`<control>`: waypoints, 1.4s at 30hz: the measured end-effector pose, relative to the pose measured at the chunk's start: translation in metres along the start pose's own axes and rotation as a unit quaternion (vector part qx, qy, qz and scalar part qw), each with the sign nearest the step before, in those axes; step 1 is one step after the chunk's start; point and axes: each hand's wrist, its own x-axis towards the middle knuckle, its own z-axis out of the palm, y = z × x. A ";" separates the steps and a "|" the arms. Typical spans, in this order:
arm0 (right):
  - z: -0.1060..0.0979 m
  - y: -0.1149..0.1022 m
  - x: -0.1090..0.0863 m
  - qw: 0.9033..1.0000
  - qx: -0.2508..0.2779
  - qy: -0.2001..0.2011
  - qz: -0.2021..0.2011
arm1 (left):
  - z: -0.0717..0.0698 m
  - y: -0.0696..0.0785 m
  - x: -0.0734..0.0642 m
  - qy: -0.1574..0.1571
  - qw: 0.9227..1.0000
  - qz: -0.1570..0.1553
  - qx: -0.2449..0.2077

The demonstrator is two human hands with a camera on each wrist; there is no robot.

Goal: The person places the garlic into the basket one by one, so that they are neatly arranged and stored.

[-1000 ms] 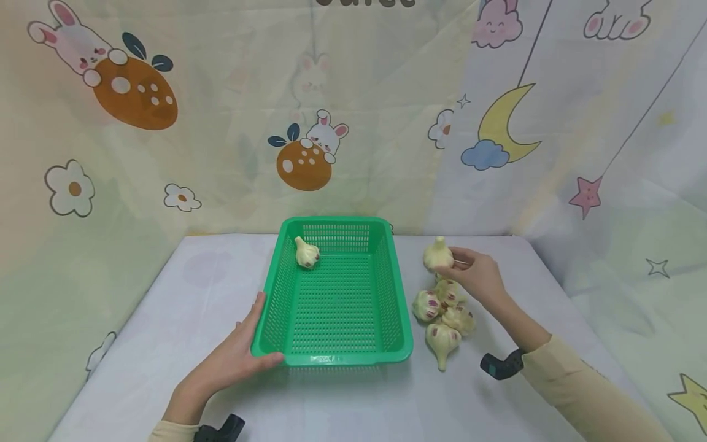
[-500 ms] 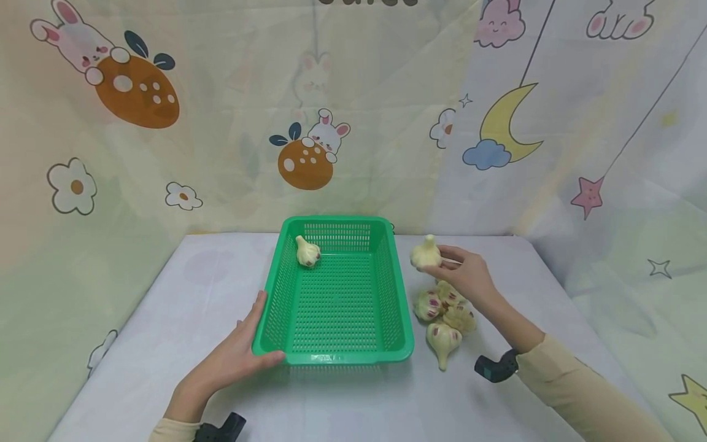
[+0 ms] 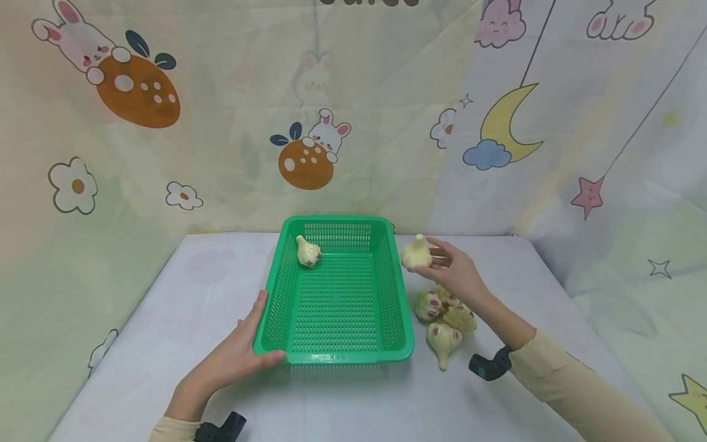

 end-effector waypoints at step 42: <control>0.024 -0.039 0.052 0.998 0.024 -0.055 -0.002 | -0.001 0.001 -0.002 -0.006 1.000 -0.018 -0.008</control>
